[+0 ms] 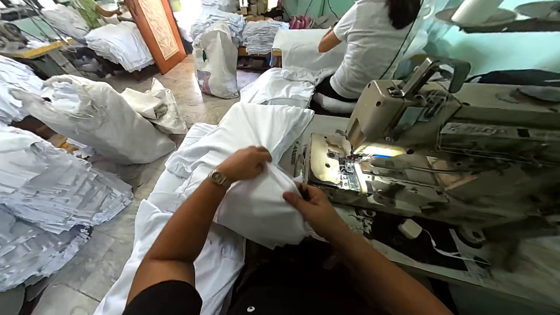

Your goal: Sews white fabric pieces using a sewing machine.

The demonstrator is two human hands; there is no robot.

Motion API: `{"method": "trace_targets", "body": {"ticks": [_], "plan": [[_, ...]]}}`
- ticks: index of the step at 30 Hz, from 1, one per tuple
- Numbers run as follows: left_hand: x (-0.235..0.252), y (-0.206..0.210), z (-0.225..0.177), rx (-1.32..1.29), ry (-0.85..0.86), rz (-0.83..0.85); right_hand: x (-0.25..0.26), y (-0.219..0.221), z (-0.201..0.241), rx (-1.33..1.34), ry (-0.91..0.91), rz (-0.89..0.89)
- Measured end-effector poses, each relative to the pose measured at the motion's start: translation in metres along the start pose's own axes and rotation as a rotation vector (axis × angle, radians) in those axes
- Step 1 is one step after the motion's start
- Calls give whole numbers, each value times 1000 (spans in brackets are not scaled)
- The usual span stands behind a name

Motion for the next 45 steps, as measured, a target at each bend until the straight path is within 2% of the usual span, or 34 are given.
{"method": "trace_targets", "body": {"ticks": [2, 3, 4, 7, 9, 11, 13, 14, 16, 18, 20, 22, 24, 26, 29, 32, 34, 35, 37, 39, 41, 43, 45], "plan": [[17, -12, 23, 135, -132, 68, -12, 1, 25, 93, -108, -6], [26, -22, 28, 154, -169, 43, -19, 0, 40, 114, -169, -2], [36, -35, 24, 146, -172, -37, -26, -3, 55, 121, -229, 1], [58, -64, -16, 12, -21, -484, -43, -21, 83, 135, -328, -1], [62, -49, -43, -140, 24, -623, -52, -40, 75, 79, -208, -63], [55, 6, -52, -221, -79, -516, -68, -57, 53, 22, 10, -207], [50, 83, -39, -217, -227, -279, -90, -72, 25, 28, 172, -323], [44, 103, -38, -221, -300, -157, -104, -79, 10, 58, 240, -353], [35, 96, -51, -294, -389, -74, -130, -87, -13, 108, 388, -364], [16, 76, -72, -368, -415, -132, -150, -86, -33, 158, 484, -308], [-12, 61, -102, -405, -395, -268, -156, -76, -40, 209, 458, -273], [-41, 54, -142, -534, -329, -350, -148, -62, -34, 294, 350, -261], [-64, 62, -183, -701, -260, -293, -134, -50, -29, 336, 216, -236], [-73, 77, -211, -792, -226, -135, -120, -39, -31, 300, 139, -229], [-77, 77, -209, -931, -249, -62, -108, -34, -30, 285, 152, -186], [-84, 58, -194, -1010, -284, -156, -107, -40, -6, 182, 48, -168], [-82, 50, -185, -905, -301, -157, -109, -42, 6, 117, -1, -64], [-79, 48, -182, -763, -286, -160, -109, -41, 7, 65, -13, 2], [-75, 34, -180, -331, -294, -317, -111, -40, 3, -220, -91, 35], [-80, 1, -172, -43, -339, -609, -110, -51, 4, -603, -255, -138], [-90, -27, -165, 36, -331, -831, -112, -63, 14, -720, -354, -319], [-94, -26, -167, 63, -277, -843, -113, -65, 21, -679, -444, -397], [-96, -2, -164, 54, -244, -683, -112, -61, 24, -508, -468, -416]]}}
Point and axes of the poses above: each hand's wrist, its own x-axis towards the middle knuckle, its own y-axis out of the palm, z = x × y, the point moved 2 cm from there along x, towards the middle knuckle, and after that the axes turned 15 degrees about x, right-handed, at the moved point
